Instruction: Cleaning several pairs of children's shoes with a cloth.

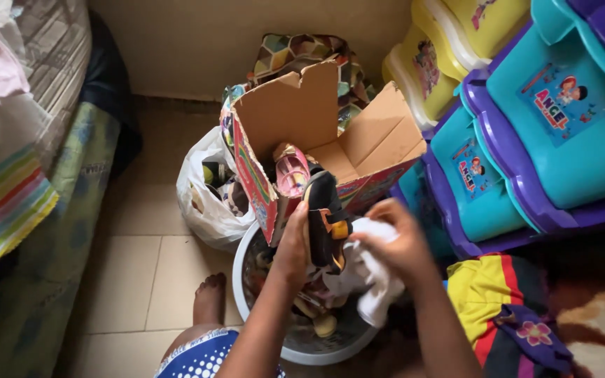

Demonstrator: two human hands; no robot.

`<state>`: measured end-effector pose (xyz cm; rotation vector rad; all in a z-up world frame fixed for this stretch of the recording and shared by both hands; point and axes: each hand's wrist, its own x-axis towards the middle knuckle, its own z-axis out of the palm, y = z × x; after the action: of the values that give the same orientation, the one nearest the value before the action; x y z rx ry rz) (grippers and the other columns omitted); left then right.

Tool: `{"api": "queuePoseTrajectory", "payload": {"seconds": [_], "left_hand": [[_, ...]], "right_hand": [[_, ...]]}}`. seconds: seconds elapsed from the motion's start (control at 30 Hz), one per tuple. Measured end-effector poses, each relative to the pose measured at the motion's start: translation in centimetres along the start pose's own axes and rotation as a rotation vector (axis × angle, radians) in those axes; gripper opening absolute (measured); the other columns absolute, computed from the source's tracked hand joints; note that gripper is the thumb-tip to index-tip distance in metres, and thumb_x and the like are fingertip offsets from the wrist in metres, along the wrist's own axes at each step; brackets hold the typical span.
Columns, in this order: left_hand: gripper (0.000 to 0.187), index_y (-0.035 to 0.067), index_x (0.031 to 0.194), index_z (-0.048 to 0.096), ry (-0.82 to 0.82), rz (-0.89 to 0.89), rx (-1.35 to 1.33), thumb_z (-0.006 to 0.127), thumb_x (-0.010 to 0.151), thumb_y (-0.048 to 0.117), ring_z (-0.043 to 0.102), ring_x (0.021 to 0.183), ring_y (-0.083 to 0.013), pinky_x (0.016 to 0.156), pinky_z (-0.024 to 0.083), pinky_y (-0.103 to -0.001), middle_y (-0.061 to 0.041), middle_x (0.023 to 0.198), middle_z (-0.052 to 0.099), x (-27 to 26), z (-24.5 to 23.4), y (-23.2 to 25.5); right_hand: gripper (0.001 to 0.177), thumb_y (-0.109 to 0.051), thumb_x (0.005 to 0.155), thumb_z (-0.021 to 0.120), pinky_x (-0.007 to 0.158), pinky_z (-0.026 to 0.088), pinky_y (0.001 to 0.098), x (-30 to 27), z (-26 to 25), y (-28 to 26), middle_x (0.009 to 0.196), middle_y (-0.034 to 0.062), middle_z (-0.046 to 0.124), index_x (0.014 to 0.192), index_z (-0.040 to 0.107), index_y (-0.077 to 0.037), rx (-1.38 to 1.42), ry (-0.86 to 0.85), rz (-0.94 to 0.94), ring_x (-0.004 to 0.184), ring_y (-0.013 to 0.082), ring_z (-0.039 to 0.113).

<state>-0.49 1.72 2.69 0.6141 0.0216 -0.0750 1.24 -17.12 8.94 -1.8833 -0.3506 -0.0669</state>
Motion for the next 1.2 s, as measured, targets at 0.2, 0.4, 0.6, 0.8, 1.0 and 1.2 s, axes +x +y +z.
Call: {"api": "queuePoseTrajectory", "payload": {"seconds": [0.2, 0.4, 0.6, 0.8, 1.0, 1.2], "left_hand": [[0.046, 0.004, 0.126, 0.062, 0.065, 0.099, 0.211, 0.044, 0.109, 0.042, 0.061, 0.102, -0.0134, 0.095, 0.049, -0.03, -0.005, 0.111, 0.066, 1.1, -2.7, -2.8], [0.069, -0.003, 0.107, 0.068, 0.117, 0.211, 0.258, 0.042, 0.105, 0.061, 0.064, 0.081, -0.015, 0.078, 0.053, -0.031, -0.006, 0.092, 0.069, 0.5, -1.5, -2.4], [0.074, -0.003, 0.11, 0.065, 0.12, 0.352, 0.688, 0.045, 0.1, 0.067, 0.065, 0.084, -0.0115, 0.078, 0.053, -0.027, -0.005, 0.094, 0.07, 0.6, -1.0, -0.9], [0.073, 0.003, 0.126, 0.062, 0.196, 0.279, 0.822, 0.046, 0.093, 0.067, 0.067, 0.077, -0.0169, 0.069, 0.055, -0.033, -0.009, 0.088, 0.072, -1.6, 3.0, 1.4], [0.07, 0.004, 0.131, 0.062, 0.071, 0.46, 1.075, 0.035, 0.104, 0.063, 0.071, 0.083, -0.0236, 0.077, 0.055, -0.039, -0.014, 0.091, 0.071, -3.4, 5.0, 1.1], [0.07, 0.002, 0.12, 0.064, 0.161, 0.309, 0.829, 0.032, 0.104, 0.062, 0.074, 0.089, -0.0302, 0.079, 0.058, -0.039, -0.019, 0.096, 0.075, -0.3, -0.7, -5.4]], "right_hand": [[0.039, -0.012, 0.072, 0.081, 0.074, 0.055, 0.0419, -1.3, 3.1, -2.5, 0.095, 0.0151, 0.069, 0.103, 0.059, -0.006, -0.495, -0.04, -0.198, 0.09, 0.0354, 0.07], [0.024, -0.007, 0.083, 0.072, 0.075, 0.054, 0.0412, -1.8, 2.9, -2.7, 0.093, 0.0153, 0.067, 0.105, 0.062, -0.004, -0.464, 0.055, -0.356, 0.088, 0.0363, 0.068], [0.012, -0.007, 0.09, 0.072, 0.078, 0.055, 0.0325, -1.0, 2.4, 1.1, 0.09, 0.0045, 0.069, 0.1, 0.066, -0.002, 0.035, 0.025, -0.041, 0.086, 0.0153, 0.067], [0.038, 0.0, 0.084, 0.077, 0.084, 0.056, 0.0403, -0.1, -3.5, 1.2, 0.11, 0.0116, 0.062, 0.118, 0.06, -0.005, 0.667, -0.113, 0.178, 0.097, 0.0227, 0.066], [0.058, -0.018, 0.086, 0.08, 0.095, 0.053, 0.0473, -0.4, -2.1, -1.8, 0.123, 0.014, 0.062, 0.136, 0.051, -0.011, 0.735, -0.054, 0.024, 0.112, 0.0305, 0.063], [0.061, -0.02, 0.09, 0.078, 0.108, 0.045, 0.0403, -0.6, 4.2, 0.8, 0.139, 0.0203, 0.052, 0.145, 0.052, -0.013, -0.326, 0.08, -0.408, 0.128, 0.0337, 0.055]]}}
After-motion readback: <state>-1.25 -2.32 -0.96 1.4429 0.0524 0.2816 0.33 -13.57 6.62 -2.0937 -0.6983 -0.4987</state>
